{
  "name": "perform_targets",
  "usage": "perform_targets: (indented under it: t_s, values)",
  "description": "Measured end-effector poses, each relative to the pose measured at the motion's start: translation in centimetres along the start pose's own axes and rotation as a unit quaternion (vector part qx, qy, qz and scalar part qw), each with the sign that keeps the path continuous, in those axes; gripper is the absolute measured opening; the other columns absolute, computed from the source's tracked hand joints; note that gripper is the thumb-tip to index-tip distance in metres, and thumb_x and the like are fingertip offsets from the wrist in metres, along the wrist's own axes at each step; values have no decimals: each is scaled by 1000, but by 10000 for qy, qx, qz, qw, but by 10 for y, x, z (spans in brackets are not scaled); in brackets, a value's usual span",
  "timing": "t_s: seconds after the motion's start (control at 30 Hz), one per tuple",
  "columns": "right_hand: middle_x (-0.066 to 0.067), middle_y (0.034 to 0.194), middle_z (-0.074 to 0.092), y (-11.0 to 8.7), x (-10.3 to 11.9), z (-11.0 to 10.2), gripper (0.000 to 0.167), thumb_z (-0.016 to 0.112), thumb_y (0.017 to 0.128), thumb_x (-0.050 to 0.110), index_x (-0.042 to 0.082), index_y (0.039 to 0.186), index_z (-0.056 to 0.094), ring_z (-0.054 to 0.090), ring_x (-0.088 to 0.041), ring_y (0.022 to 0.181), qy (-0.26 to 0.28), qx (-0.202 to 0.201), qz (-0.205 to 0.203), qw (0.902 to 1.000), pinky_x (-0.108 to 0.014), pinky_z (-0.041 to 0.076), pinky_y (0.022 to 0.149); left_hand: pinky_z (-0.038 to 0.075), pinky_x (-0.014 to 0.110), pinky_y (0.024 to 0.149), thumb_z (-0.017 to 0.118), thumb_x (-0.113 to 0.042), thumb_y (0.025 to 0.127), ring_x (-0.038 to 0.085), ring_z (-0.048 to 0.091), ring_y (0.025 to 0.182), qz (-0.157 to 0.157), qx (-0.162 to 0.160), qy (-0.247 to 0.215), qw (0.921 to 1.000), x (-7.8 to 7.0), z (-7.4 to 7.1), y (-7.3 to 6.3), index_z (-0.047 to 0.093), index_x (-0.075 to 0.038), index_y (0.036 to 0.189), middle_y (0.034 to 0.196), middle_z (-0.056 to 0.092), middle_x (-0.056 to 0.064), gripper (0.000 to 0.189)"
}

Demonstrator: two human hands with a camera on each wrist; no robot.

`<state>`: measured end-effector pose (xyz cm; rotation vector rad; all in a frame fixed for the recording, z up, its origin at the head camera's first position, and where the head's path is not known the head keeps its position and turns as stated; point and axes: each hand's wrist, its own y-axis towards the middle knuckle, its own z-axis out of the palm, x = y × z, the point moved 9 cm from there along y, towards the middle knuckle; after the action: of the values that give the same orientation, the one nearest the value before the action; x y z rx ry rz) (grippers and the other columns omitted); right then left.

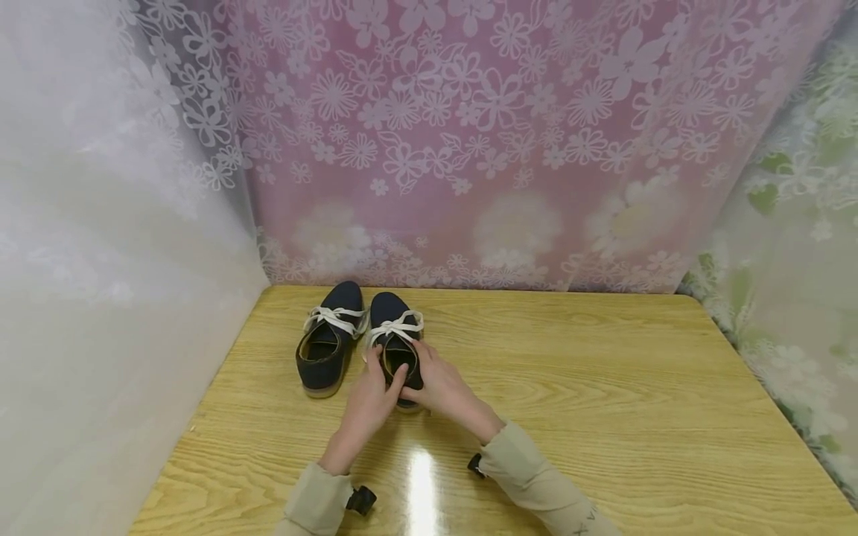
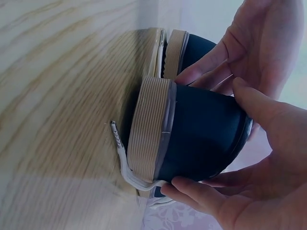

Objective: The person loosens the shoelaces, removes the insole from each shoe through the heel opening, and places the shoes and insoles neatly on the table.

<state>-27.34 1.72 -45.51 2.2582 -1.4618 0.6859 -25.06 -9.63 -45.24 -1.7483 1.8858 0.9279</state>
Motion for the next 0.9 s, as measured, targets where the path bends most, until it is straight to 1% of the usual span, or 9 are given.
perform_targets:
  t_s: [0.07, 0.17, 0.33, 0.43, 0.57, 0.67, 0.7, 0.8, 0.9]
  values:
    - [-30, 151, 41, -2, -1, -1, 86, 80, 89, 30, -8, 152, 35, 56, -48, 123, -14, -56, -22, 10000, -56, 51, 97, 55, 58, 79, 61, -30, 103, 50, 66, 102, -4, 32, 23, 10000, -2, 1, -1, 37, 11, 141, 127, 59, 38, 60]
    - [-30, 150, 42, -5, -2, -3, 85, 80, 88, 28, -8, 151, 35, 58, -48, 121, -31, -114, -27, 9999, -56, 52, 95, 56, 56, 74, 62, -30, 103, 50, 67, 96, -11, 68, 42, 10000, -5, 3, -1, 37, 10, 140, 124, 59, 38, 60]
    - [-30, 151, 42, -9, -3, -3, 87, 81, 88, 28, -8, 152, 34, 60, -47, 117, -293, -52, 41, 9995, -54, 53, 93, 55, 55, 64, 62, -31, 102, 50, 67, 83, -22, 63, 81, 9999, -12, 8, -2, 37, 9, 137, 122, 58, 37, 59]
    - [-30, 150, 42, -12, -4, -4, 88, 83, 87, 28, -8, 152, 34, 60, -46, 118, -435, -67, 29, 9990, -52, 53, 94, 53, 50, 55, 62, -32, 102, 46, 66, 69, -41, 95, 103, 9999, -13, 12, -3, 36, 10, 137, 123, 56, 36, 61]
    - [-31, 150, 42, -16, -6, -8, 88, 83, 87, 28, -9, 151, 35, 58, -46, 122, -429, -132, -18, 9990, -52, 52, 96, 49, 40, 48, 62, -36, 102, 38, 64, 59, -140, 258, 51, 9996, -14, 19, -4, 34, 9, 142, 133, 51, 35, 67]
    - [-30, 150, 43, -19, -8, -11, 88, 84, 87, 28, -9, 150, 36, 58, -46, 121, -388, -171, -50, 9991, -52, 52, 96, 50, 39, 49, 63, -38, 101, 37, 65, 61, -151, 385, -28, 9991, -14, 22, -4, 32, 10, 143, 138, 48, 36, 70]
    - [-30, 150, 43, -19, -8, -11, 88, 84, 86, 28, -9, 150, 36, 58, -46, 121, -375, -175, -54, 9991, -52, 52, 96, 51, 40, 51, 63, -39, 101, 38, 66, 64, -154, 418, -43, 9990, -14, 23, -5, 32, 9, 143, 140, 47, 35, 71]
    - [-29, 149, 44, -21, -11, -13, 88, 83, 86, 29, -9, 150, 36, 60, -45, 118, -313, -152, -53, 9994, -52, 53, 95, 55, 47, 61, 64, -41, 101, 45, 68, 78, -122, 485, -55, 9987, -13, 24, -4, 32, 7, 142, 140, 47, 34, 71]
    - [-29, 145, 48, -21, -15, -15, 87, 82, 86, 28, -9, 150, 36, 63, -44, 112, -218, -139, -27, 9997, -51, 55, 90, 55, 54, 73, 63, -42, 101, 48, 68, 90, 2, 635, -80, 9979, -14, 24, -4, 33, 5, 142, 139, 49, 32, 69]
